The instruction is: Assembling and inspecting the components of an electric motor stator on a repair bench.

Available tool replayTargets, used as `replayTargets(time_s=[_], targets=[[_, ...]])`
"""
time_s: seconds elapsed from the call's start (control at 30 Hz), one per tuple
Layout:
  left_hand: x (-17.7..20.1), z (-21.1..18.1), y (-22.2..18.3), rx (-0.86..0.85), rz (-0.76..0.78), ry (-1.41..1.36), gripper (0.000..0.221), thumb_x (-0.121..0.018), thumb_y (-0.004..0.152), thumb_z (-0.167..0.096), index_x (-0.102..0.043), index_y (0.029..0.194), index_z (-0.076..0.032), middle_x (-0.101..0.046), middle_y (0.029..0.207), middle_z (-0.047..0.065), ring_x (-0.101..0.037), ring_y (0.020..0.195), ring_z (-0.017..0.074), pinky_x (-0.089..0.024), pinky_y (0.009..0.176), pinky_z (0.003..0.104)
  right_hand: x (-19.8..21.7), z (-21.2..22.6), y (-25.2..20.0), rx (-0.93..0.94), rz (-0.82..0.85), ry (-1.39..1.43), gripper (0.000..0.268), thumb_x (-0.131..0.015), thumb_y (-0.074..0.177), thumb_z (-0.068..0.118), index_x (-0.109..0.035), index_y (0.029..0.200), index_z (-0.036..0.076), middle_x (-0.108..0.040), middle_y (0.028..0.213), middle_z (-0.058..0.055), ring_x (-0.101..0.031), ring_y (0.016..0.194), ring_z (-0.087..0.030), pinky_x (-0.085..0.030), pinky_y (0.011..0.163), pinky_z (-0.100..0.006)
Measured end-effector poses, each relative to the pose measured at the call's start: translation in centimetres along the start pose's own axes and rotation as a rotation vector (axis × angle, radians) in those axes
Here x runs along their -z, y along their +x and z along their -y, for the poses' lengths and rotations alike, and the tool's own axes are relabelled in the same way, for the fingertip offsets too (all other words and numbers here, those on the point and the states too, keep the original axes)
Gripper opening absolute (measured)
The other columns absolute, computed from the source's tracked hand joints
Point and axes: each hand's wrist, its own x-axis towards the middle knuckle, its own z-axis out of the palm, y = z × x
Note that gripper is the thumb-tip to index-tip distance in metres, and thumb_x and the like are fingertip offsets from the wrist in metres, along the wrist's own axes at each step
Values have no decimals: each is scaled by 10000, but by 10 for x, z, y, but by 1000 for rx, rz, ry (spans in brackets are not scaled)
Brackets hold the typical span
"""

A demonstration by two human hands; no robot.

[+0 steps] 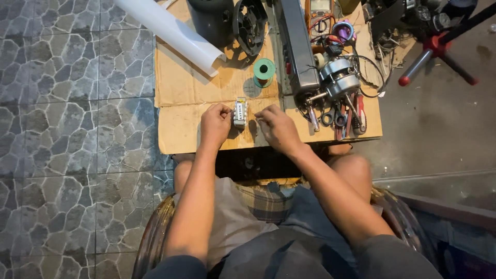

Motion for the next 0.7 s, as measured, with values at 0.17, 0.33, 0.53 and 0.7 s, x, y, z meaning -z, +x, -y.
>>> replayTargets(time_s=[0.17,0.33,0.53,0.7], targets=[[6,-11,-3,12,-3,1,47,-751,804,-107,-737,845,-126,-622,746,125,-707,771,338,-567,727,418,-6,6,9,-70,21,60,125,-735,907,154,-754,998,237,-674,945,13,-733,862,-271,-584,723,-400],[6,-12,0,-5,-8,-4,42,-748,801,-103,-737,841,-103,-616,736,149,-704,783,369,-564,737,433,-9,13,12,-36,24,107,111,-701,921,152,-755,1015,177,-671,907,-38,-721,854,-299,-578,739,-398],[4,-8,1,-12,-5,-13,58,-755,792,-108,-733,845,-102,-611,731,138,-702,786,372,-566,740,433,11,43,28,233,-105,258,539,-711,920,397,-578,1322,64,-584,1218,-180,-564,1134,-401,-421,1005,-475],[11,-19,-1,21,35,22,56,-722,827,-147,-734,869,-112,-620,759,126,-703,853,365,-569,787,454,17,54,44,-1,369,-109,1046,-903,767,298,-328,1624,129,-529,1484,-200,-461,1406,-365,-292,1145,-558]])
